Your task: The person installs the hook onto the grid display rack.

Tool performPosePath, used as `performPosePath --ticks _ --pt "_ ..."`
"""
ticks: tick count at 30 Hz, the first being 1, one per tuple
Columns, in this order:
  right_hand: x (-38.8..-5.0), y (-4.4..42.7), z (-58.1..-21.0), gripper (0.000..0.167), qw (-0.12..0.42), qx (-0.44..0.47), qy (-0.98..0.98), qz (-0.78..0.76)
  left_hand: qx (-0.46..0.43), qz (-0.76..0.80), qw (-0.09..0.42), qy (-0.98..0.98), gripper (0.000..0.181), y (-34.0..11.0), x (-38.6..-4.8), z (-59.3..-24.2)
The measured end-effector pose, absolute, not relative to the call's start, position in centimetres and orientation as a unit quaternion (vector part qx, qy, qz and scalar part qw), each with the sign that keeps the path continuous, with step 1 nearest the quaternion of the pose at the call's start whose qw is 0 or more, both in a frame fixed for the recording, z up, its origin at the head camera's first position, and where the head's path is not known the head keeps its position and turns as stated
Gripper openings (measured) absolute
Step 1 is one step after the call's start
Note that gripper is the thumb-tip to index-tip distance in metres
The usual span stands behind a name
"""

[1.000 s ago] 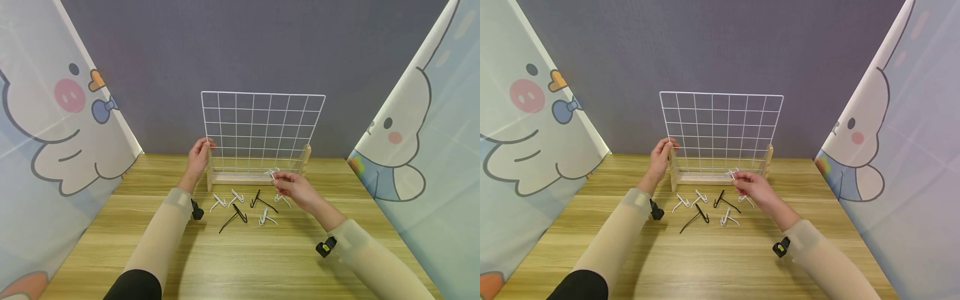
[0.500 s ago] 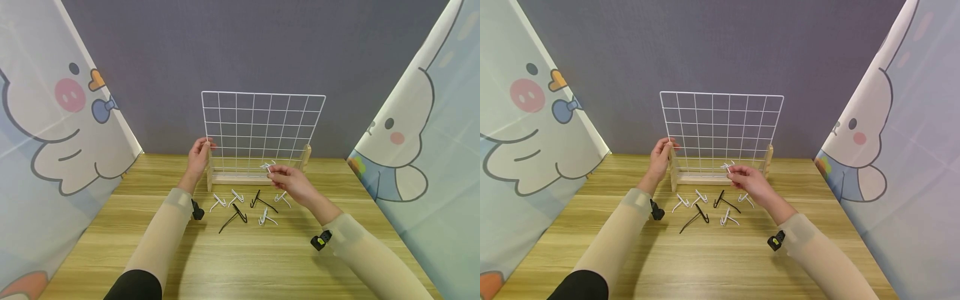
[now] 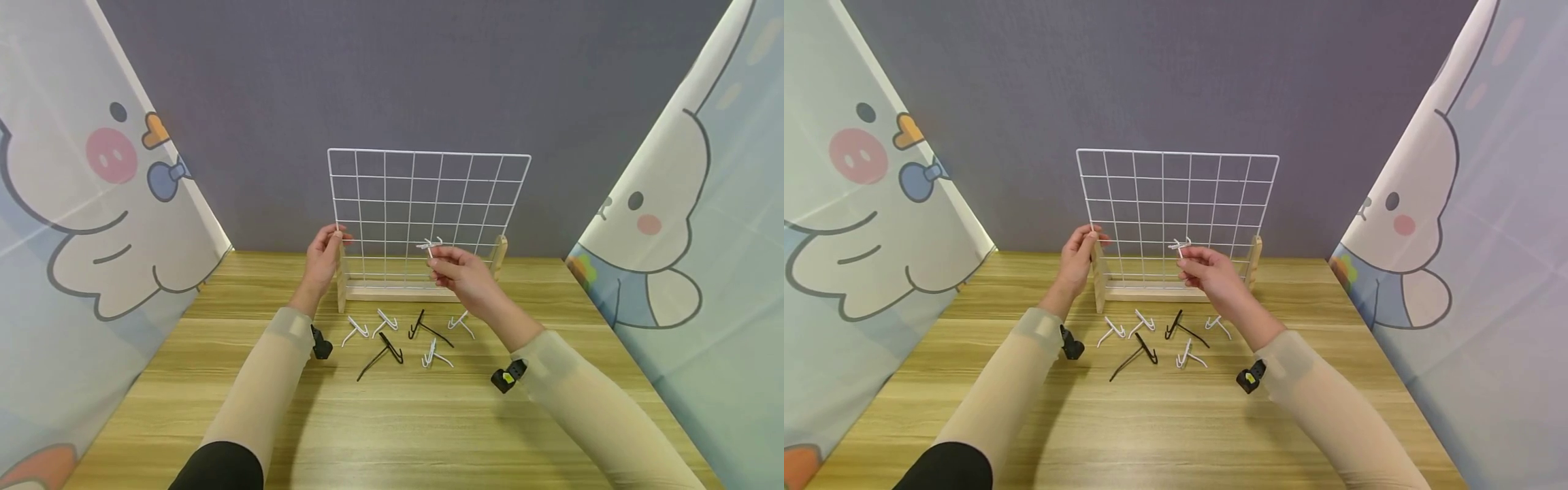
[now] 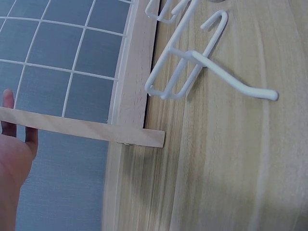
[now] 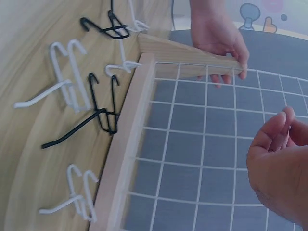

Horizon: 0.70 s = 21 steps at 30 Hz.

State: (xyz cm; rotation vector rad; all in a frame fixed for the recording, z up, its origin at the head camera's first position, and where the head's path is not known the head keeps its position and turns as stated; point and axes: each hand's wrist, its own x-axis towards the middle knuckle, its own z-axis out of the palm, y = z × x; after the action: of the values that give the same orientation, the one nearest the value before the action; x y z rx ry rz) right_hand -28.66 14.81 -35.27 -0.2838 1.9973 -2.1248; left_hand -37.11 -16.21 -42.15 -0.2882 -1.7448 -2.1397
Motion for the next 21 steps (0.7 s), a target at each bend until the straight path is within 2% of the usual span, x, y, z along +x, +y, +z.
performPosePath --ticks 11,21 --pt "-29.3 13.3 -33.9 0.031 0.055 -0.086 0.67 -0.735 -0.097 -0.751 0.178 -0.628 0.035 -16.2 -37.0 -42.1" --pt "-30.6 12.5 -32.7 0.034 0.014 -0.083 0.674 -0.734 -0.094 -0.75 0.178 -0.63 0.03 -16.3 -37.1 -42.2"
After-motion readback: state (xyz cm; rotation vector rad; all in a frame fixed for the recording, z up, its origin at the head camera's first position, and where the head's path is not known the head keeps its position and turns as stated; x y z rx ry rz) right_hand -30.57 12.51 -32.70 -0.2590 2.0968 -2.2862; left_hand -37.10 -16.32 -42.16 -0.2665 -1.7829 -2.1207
